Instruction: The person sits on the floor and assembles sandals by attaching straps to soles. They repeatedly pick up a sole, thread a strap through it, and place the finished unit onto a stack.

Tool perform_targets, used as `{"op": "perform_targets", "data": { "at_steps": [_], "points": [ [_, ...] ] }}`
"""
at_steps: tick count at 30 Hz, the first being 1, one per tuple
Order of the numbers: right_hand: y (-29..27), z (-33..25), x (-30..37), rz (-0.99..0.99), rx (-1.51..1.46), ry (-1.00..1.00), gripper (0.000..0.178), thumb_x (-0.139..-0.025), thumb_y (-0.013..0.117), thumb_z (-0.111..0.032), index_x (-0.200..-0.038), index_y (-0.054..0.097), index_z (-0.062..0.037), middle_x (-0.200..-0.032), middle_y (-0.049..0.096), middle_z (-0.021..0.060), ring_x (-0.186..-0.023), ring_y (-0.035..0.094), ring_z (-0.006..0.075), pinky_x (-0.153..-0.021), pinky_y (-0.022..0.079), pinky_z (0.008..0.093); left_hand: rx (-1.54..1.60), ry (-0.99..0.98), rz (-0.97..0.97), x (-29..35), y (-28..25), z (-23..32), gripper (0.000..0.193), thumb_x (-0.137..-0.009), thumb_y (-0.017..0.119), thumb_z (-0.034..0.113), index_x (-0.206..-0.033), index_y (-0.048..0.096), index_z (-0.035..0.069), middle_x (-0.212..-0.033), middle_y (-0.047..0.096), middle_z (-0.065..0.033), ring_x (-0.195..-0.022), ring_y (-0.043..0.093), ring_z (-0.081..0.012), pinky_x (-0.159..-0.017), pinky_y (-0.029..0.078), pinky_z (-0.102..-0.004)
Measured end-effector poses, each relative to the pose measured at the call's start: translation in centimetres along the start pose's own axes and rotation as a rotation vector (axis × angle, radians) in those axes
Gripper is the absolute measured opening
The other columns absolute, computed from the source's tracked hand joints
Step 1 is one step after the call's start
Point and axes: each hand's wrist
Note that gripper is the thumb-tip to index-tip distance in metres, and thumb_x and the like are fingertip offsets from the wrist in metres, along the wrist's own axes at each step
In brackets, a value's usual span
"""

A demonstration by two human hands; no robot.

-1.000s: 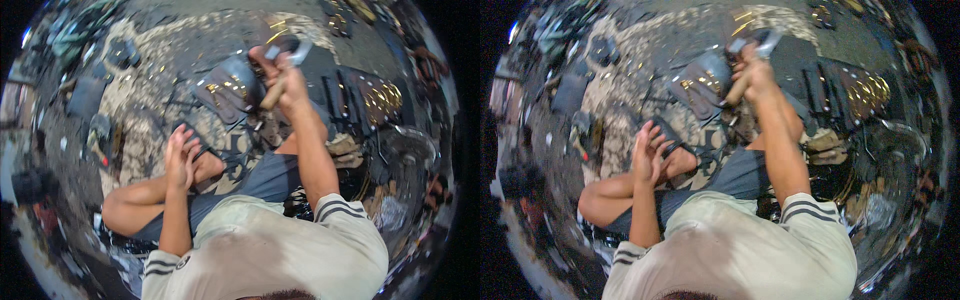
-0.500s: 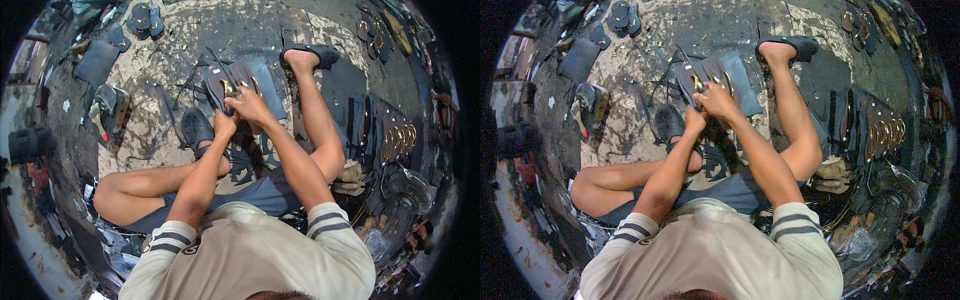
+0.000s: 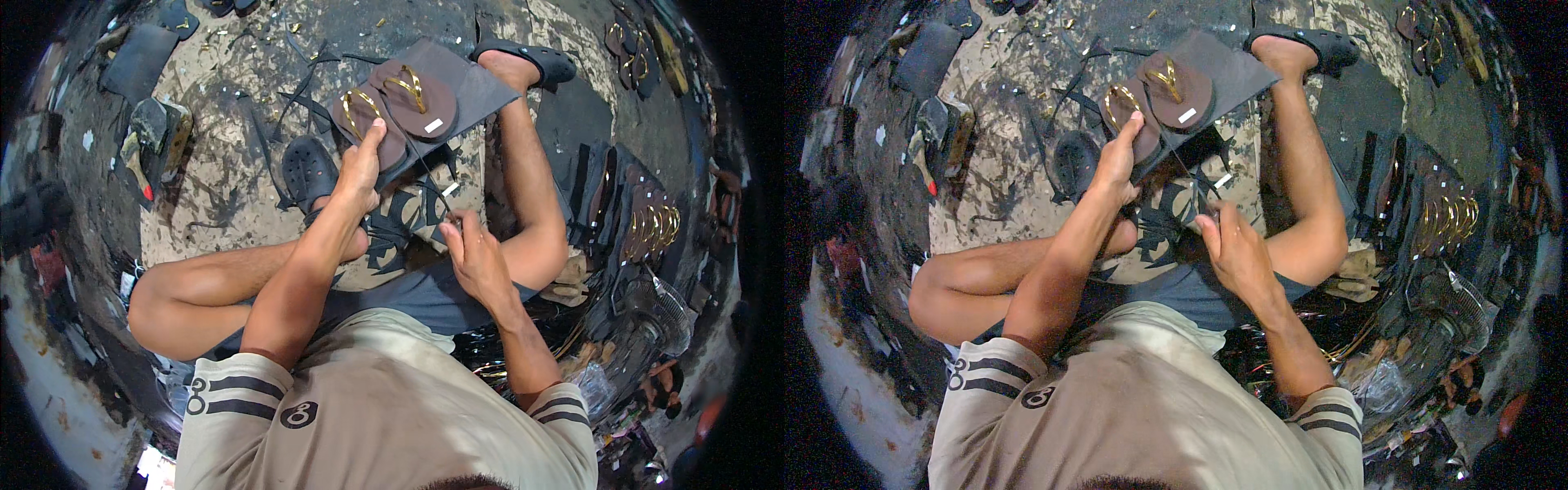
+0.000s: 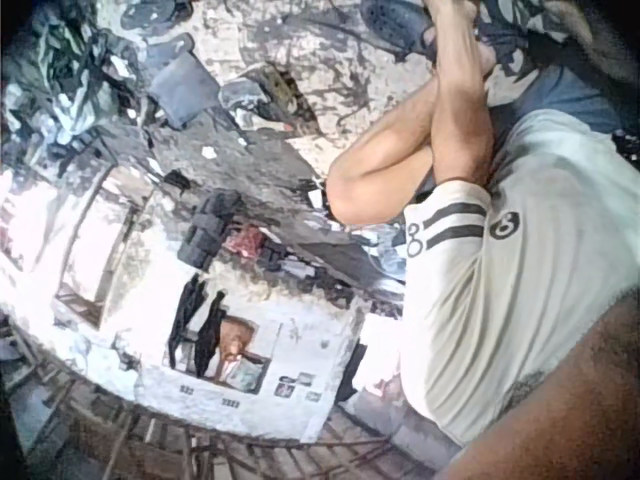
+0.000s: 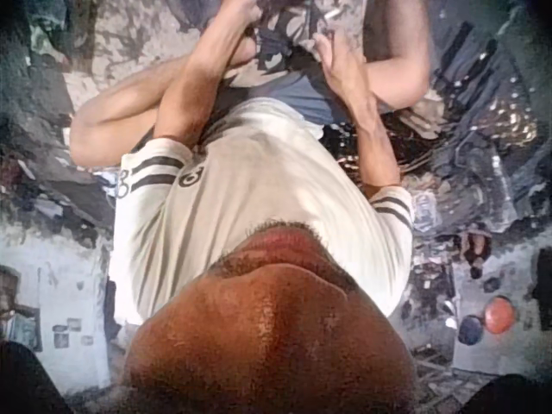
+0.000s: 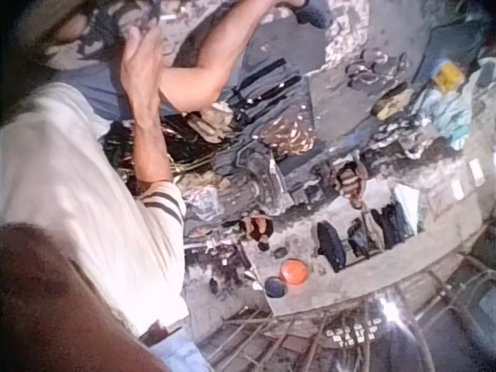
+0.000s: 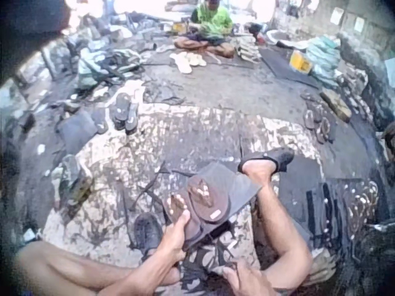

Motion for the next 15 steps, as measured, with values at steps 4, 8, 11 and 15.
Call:
{"op": "perform_targets", "data": {
  "at_steps": [4, 8, 11, 15],
  "points": [
    [0.9, 0.0, -2.7, -0.041, 0.065, -0.018, 0.037, -0.1, 0.053, -0.03, -0.108, 0.049, 0.0056, -0.091, 0.065, 0.0317, -0.083, 0.064, 0.0487, -0.067, 0.051, 0.054, -0.017, -0.011, -0.076, 0.3, -0.7, -0.5, 0.04, -0.098, 0.057, 0.042, -0.115, 0.063, 0.005, -0.104, 0.07, -0.0088, -0.086, 0.068, -0.0219, -0.073, 0.057, -0.0392],
    [2.5, 0.1, -7.7, -0.224, 0.114, 0.058, 0.037, -0.098, 0.055, -0.029, -0.106, 0.055, 0.0069, -0.076, 0.064, 0.0306, -0.081, 0.063, 0.0503, -0.069, 0.051, 0.0548, -0.092, -0.041, -0.008, 1.8, -0.6, -0.5, 0.037, -0.098, 0.057, 0.044, -0.11, 0.063, 0.01, -0.092, 0.07, -0.0036, -0.07, 0.064, -0.0141, -0.051, 0.046, -0.0296],
    [6.5, 3.6, -10.2, -0.224, 0.121, -0.01, 0.036, -0.095, 0.057, -0.026, -0.113, 0.057, 0.0054, -0.08, 0.066, 0.0296, -0.082, 0.063, 0.0506, -0.073, 0.051, 0.0553, -0.096, -0.099, -0.01, 1.4, -1.1, -0.6, 0.036, -0.097, 0.057, 0.045, -0.105, 0.063, 0.011, -0.087, 0.069, -0.0039, -0.063, 0.062, -0.0143, -0.046, 0.042, -0.0271],
    [10.1, 4.9, -13.3, 0.138, 0.058, -0.202, 0.029, -0.092, 0.058, -0.027, -0.11, 0.068, -0.0056, -0.112, 0.068, 0.0203, -0.103, 0.063, 0.0423, -0.089, 0.05, 0.0511, -0.064, -0.146, 0.113, 1.5, -0.1, -0.1, 0.037, -0.096, 0.059, 0.047, -0.097, 0.062, 0.01, -0.079, 0.065, -0.0033, -0.052, 0.053, -0.0132, -0.039, 0.033, -0.0248]
  ]
}}
Point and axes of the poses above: each hand's wrist, its own x-axis away from the middle knuckle, its own y-axis out of the palm, z = x × y
